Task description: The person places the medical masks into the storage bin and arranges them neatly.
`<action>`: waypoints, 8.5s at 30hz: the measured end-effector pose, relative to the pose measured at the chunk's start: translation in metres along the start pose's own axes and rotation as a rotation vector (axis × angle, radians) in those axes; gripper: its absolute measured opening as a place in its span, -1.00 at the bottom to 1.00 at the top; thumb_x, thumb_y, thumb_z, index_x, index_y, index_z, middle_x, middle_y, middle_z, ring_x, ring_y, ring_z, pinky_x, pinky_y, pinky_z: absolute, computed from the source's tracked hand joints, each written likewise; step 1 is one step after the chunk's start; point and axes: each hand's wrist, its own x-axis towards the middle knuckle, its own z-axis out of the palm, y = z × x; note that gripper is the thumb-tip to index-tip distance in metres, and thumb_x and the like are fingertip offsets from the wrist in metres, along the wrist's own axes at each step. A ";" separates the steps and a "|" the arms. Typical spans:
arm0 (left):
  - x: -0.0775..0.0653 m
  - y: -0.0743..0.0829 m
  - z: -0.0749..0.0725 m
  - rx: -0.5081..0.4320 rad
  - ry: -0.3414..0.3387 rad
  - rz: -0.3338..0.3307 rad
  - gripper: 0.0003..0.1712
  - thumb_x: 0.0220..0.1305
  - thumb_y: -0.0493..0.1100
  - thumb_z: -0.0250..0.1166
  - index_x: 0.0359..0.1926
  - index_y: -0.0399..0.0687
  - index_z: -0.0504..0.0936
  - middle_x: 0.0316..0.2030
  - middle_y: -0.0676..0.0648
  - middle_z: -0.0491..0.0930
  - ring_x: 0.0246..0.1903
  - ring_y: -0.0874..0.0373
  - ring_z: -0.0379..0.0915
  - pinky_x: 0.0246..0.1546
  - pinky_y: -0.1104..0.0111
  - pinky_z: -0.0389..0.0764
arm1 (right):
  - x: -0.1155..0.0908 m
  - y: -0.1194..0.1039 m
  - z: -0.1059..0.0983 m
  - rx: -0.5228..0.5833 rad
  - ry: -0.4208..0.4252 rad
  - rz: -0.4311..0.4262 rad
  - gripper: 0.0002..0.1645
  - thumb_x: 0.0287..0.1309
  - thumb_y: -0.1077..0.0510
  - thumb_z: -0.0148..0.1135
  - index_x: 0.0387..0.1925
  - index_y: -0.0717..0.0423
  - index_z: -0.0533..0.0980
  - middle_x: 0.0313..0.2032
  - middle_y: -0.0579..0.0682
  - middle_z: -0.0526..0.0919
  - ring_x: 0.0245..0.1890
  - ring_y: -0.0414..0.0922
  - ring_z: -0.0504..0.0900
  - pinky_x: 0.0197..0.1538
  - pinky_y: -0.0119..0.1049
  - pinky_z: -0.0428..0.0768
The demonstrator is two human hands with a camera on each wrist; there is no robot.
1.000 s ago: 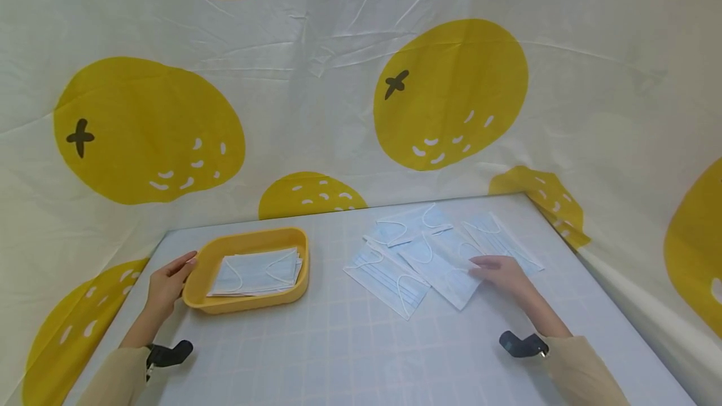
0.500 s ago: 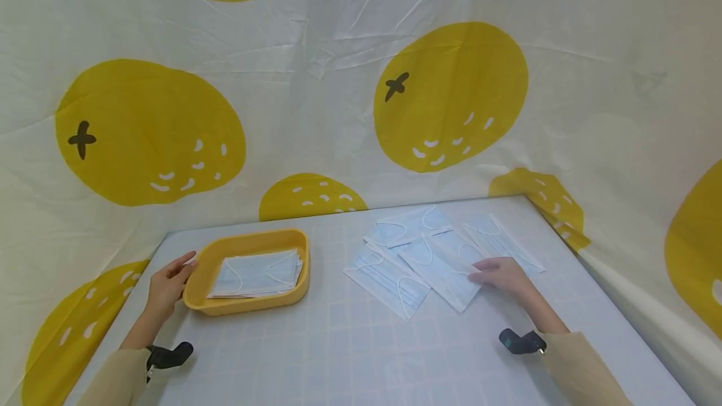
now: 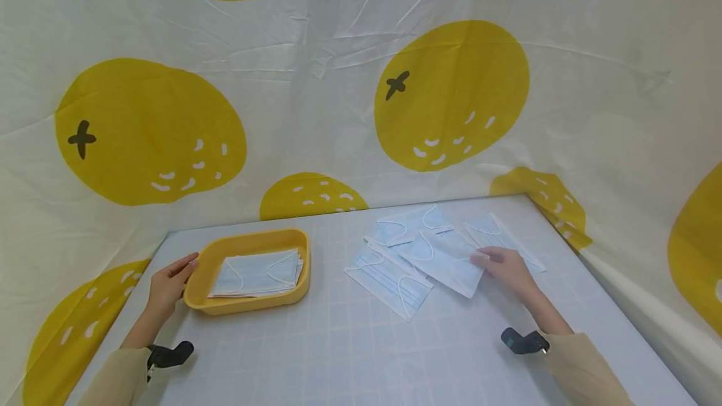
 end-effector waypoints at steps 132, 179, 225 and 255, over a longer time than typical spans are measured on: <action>-0.004 0.005 0.004 0.004 0.016 0.002 -0.40 0.38 0.17 0.09 0.29 -0.05 0.45 0.17 -0.18 0.47 -0.41 0.54 0.38 -0.45 0.59 0.53 | 0.059 -0.201 0.199 0.353 -0.241 -0.279 -0.69 0.19 0.12 0.30 -0.10 0.25 0.64 -0.27 0.14 0.72 -0.50 -0.26 0.56 -0.23 -0.06 0.69; -0.003 0.005 0.003 -0.015 -0.009 -0.010 -0.39 0.39 0.16 0.08 0.32 -0.06 0.42 0.25 -0.19 0.42 -0.35 0.53 0.36 -0.41 0.63 0.52 | 0.067 -0.248 0.266 0.099 -0.195 -0.352 -0.66 0.16 -0.02 0.34 -0.17 0.15 0.70 -0.45 -0.03 0.64 -0.50 -0.22 0.38 -0.52 -0.51 0.31; -0.004 0.007 0.002 -0.009 -0.017 -0.015 -0.40 0.41 0.14 0.05 0.33 -0.06 0.40 0.24 -0.20 0.41 -0.41 0.54 0.35 -0.46 0.59 0.52 | 0.054 -0.265 0.277 -0.126 -0.110 -0.423 -0.76 0.19 0.12 0.30 -0.09 -0.03 0.67 -0.13 -0.13 0.73 -0.13 -0.17 0.64 -0.11 -0.36 0.59; -0.004 0.003 0.003 -0.005 0.016 0.004 -0.39 0.37 0.15 0.10 0.30 -0.09 0.44 0.21 -0.21 0.44 -0.41 0.60 0.38 -0.45 0.59 0.55 | 0.042 -0.229 0.226 0.016 -0.079 -0.551 -0.79 0.18 0.16 0.29 -0.12 -0.04 0.65 -0.12 -0.13 0.73 -0.15 -0.10 0.64 -0.17 -0.38 0.55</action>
